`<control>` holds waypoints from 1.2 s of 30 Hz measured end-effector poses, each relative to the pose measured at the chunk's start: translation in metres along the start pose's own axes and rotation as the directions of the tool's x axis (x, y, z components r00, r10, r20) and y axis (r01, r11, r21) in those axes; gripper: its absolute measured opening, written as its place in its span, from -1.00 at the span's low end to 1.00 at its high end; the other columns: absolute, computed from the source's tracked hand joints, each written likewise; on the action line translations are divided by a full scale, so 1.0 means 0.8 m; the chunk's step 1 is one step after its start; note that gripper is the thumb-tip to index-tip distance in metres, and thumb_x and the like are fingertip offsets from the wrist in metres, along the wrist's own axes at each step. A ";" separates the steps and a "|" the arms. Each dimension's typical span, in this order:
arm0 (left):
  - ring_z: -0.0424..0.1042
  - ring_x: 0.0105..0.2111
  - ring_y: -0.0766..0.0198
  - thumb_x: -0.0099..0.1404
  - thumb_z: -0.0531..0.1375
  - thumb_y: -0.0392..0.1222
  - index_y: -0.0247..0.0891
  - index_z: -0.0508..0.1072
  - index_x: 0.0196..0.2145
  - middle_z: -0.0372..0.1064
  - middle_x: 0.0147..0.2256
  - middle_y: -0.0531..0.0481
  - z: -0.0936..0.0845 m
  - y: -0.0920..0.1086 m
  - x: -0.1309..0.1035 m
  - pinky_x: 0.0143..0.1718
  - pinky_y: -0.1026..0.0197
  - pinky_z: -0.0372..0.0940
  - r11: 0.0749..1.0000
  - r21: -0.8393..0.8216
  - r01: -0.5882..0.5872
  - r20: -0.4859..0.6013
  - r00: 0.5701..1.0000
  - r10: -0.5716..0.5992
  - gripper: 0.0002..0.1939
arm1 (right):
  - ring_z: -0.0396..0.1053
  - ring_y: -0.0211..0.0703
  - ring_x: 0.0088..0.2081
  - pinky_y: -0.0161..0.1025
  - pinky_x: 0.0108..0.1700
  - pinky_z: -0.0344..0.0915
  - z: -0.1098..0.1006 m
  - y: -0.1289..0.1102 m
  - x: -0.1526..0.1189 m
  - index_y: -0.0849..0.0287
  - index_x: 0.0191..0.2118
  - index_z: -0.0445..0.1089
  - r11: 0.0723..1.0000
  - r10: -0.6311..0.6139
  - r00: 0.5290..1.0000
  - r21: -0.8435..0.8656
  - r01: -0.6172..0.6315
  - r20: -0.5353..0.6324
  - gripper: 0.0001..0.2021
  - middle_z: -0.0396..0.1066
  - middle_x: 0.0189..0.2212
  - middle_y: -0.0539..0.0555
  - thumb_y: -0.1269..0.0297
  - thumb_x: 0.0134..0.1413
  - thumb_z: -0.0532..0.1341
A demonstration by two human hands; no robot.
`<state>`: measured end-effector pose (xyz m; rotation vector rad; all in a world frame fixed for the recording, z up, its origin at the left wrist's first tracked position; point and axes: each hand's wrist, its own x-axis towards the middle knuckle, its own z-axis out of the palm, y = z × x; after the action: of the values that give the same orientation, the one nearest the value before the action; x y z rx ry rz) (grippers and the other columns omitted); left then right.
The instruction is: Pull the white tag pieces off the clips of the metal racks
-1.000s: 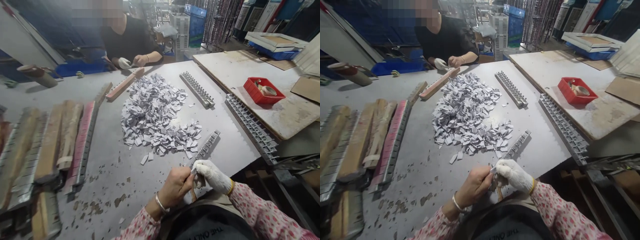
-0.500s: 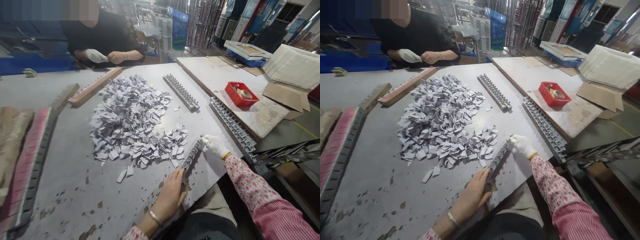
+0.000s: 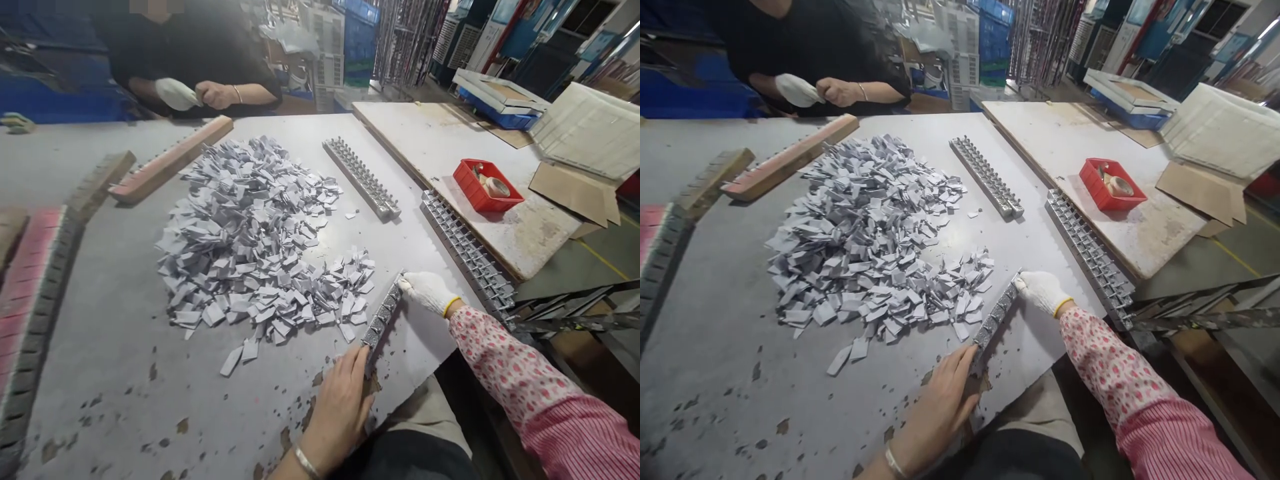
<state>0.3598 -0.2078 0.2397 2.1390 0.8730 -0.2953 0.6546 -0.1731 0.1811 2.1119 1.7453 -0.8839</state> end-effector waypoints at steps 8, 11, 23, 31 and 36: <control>0.17 0.18 -0.02 0.19 0.06 -0.41 -0.21 -0.03 0.28 0.16 0.17 -0.23 -0.005 0.005 -0.007 0.18 -0.16 0.18 0.998 -0.064 0.025 -0.031 0.999 -0.027 -0.29 | 0.47 0.04 -0.18 -0.18 -0.20 0.24 -0.031 -0.029 0.004 0.22 -0.18 0.47 0.997 -0.037 0.989 -0.060 0.046 0.146 -0.64 0.50 -0.24 0.28 0.22 0.31 -0.06; 0.20 0.16 -0.03 0.22 0.13 -0.30 -0.19 0.02 0.27 0.19 0.16 -0.22 -0.017 -0.004 -0.002 0.15 -0.11 0.23 0.987 -0.158 -0.014 -0.022 1.000 0.010 -0.32 | 0.47 0.12 -0.18 -0.14 -0.21 0.26 -0.033 -0.042 0.001 0.31 -0.19 0.47 0.997 0.002 0.989 -0.072 0.009 0.145 -0.68 0.49 -0.26 0.37 0.31 0.26 -0.02; 0.42 -0.31 0.21 0.25 0.07 -0.45 -0.32 0.35 -0.25 0.32 -0.18 -0.15 -0.066 -0.071 0.074 -0.27 0.17 0.34 0.971 -0.016 0.240 -0.241 0.941 -0.236 -0.85 | 0.45 -0.08 -0.28 -0.27 -0.30 0.22 -0.008 -0.014 -0.049 0.16 -0.17 0.42 0.980 0.065 0.989 0.193 -0.038 -0.134 -0.63 0.50 -0.32 0.16 0.09 0.35 -0.07; 0.35 -0.57 0.34 0.26 0.19 0.05 -0.27 0.31 -0.36 0.31 -0.56 0.10 -0.077 -0.013 0.023 -0.52 0.31 0.26 0.485 -0.872 -0.058 -0.236 0.920 -0.314 -0.69 | 0.35 -0.15 -0.35 -0.28 -0.31 0.23 0.014 -0.122 -0.112 0.13 -0.19 0.39 0.624 -0.317 0.885 0.627 0.466 -0.342 -0.64 0.43 -0.35 0.04 -0.03 0.29 0.02; 0.32 -0.54 0.35 0.31 0.16 0.03 -0.30 0.39 -0.36 0.33 -0.56 0.06 -0.067 0.000 -0.007 -0.46 0.30 0.25 0.606 -0.791 -0.083 -0.273 0.934 -0.228 -0.70 | 0.24 -0.26 -0.47 -0.32 -0.37 0.14 -0.006 -0.157 -0.130 0.18 -0.43 0.32 0.394 -0.374 0.844 0.757 0.520 -0.385 -0.59 0.32 -0.52 -0.03 0.05 0.33 -0.04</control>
<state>0.3513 -0.1703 0.2779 1.2989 1.0395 0.4133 0.5266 -0.2226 0.2695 2.2164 2.3426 -2.1845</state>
